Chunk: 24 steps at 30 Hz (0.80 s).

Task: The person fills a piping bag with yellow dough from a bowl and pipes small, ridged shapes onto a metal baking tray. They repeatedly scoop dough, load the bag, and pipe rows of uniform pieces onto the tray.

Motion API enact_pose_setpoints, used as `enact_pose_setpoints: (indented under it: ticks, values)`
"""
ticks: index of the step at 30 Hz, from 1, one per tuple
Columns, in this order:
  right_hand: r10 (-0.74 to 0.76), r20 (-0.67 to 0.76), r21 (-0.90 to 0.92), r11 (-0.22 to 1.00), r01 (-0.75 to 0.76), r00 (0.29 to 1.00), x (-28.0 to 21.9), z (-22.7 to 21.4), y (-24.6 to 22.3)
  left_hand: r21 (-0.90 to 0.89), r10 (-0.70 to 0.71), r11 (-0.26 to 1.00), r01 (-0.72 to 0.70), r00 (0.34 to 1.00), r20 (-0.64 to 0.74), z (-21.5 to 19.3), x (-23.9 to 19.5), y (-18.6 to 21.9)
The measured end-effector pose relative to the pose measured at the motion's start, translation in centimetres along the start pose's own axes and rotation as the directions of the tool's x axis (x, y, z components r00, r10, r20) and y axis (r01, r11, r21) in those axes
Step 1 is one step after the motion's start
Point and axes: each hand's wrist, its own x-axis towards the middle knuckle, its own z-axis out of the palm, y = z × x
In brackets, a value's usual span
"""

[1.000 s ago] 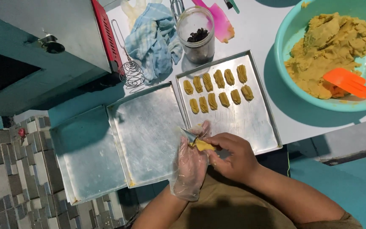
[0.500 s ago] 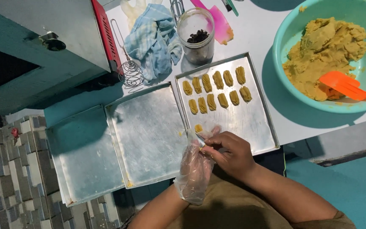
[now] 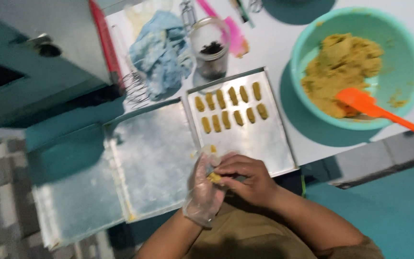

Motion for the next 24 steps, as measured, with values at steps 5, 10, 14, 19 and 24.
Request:
enact_pose_setpoints:
  ticks: [5,10,14,19,24]
  values:
    - [-0.061,-0.044,-0.216,0.975,0.051,0.997,0.6,0.2,-0.9,-0.076,-0.002,0.997,-0.008,0.992,-0.128,0.7,-0.4,-0.8]
    - [-0.155,-0.046,-0.47,0.875,0.116,0.987,1.1,-0.1,-2.7,0.074,0.302,0.951,-0.299,0.953,-0.028,-5.1,1.6,-3.6]
    - [-0.036,0.061,-0.452,0.89,0.06,0.997,1.1,-1.3,-2.2,-0.055,-0.002,0.998,-0.015,0.956,-0.295,3.2,-1.1,-0.5]
    - [0.249,0.391,-0.064,0.968,-0.244,0.886,3.9,-7.0,-5.1,0.093,0.059,0.996,-0.012,0.848,-0.527,4.9,-1.7,1.0]
    - [0.143,0.021,-0.774,0.629,-0.075,0.989,8.1,-16.1,-4.0,0.198,0.161,0.973,-0.118,0.964,-0.214,2.4,-2.2,1.2]
